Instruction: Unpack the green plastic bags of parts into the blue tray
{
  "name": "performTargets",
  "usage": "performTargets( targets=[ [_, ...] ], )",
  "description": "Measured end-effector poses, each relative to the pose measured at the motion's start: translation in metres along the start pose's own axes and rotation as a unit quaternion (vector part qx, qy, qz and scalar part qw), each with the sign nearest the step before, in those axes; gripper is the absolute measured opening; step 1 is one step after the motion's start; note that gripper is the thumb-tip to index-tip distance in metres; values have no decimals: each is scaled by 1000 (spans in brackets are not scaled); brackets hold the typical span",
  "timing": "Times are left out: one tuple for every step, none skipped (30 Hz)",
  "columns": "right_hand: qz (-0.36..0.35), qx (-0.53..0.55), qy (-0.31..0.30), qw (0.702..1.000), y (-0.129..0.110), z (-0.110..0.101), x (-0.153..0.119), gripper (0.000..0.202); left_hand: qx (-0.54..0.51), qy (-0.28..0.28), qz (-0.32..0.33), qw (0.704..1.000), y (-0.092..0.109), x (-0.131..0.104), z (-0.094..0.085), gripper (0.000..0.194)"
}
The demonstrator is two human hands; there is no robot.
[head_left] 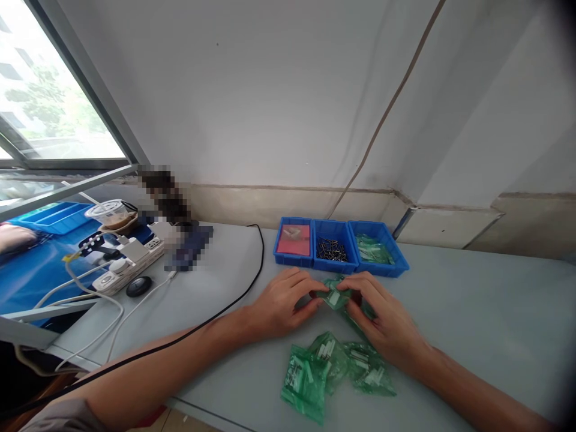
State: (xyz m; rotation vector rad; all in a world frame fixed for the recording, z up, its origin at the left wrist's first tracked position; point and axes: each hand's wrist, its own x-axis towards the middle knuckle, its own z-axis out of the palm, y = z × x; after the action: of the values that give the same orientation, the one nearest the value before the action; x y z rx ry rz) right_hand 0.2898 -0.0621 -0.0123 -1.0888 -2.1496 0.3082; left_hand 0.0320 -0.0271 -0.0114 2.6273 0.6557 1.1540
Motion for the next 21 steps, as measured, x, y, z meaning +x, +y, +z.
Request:
performTargets(
  targets=[
    [1,0,2,1000,0,0,0,23,-1,1,0,1000,0,0,0,19],
    [2,1,3,1000,0,0,0,22,-1,3,-1,1000,-1,0,0,20],
    [3,1,3,1000,1,1,0,21,0,4,-2,1000,-1,-1,1,19],
    [3,2,2,1000,1,1,-1,21,0,5,-3,1000,-1,-1,1,19],
    [3,3,1,1000,2,1,-1,20,1,5,-5,1000,-1,-1,1,19],
    [1,3,1,1000,2,1,-1,19,2,5,-6,1000,-2,-1,2,19],
    [0,3,0,1000,2,1,-1,19,3,5,-7,1000,-2,-1,2,18],
    [-2,1,0,1000,2,1,0,18,5,8,-8,1000,-2,-1,2,18],
    [-3,-1,-1,1000,2,1,0,17,8,12,-10,1000,-2,-1,2,18],
    [-4,-5,-1,1000,1,1,0,17,14,16,-13,1000,-1,-1,2,18],
    [-4,-9,-2,1000,1,1,1,17,19,19,-17,999,-1,0,1,18],
    [-4,-13,-4,1000,0,0,1,18,25,23,-22,999,-1,0,1,19],
    [-2,-16,-6,1000,0,0,1,18,29,25,-27,999,0,0,1,20],
    [0,-19,-6,1000,-1,-1,1,19,31,27,-33,999,0,0,0,21],
    [4,-21,-7,1000,-1,-1,1,20,31,29,-39,998,1,1,0,22],
    [6,-23,-9,1000,-1,-1,0,20,30,31,-43,998,1,1,0,22],
    [8,-23,-11,1000,-1,-1,0,20,31,33,-48,998,1,1,-1,23],
    [9,-24,-11,1000,0,-1,-1,20,33,32,-51,998,1,1,-1,23],
    [9,-23,-12,1000,0,-1,-1,20,35,30,-55,997,0,1,-1,24],
    [9,-23,-13,1000,0,-1,-2,20,38,27,-58,997,0,1,-1,24],
    [7,-21,-12,1000,0,0,-1,20,40,22,-61,997,-1,1,-1,24]
  ],
)
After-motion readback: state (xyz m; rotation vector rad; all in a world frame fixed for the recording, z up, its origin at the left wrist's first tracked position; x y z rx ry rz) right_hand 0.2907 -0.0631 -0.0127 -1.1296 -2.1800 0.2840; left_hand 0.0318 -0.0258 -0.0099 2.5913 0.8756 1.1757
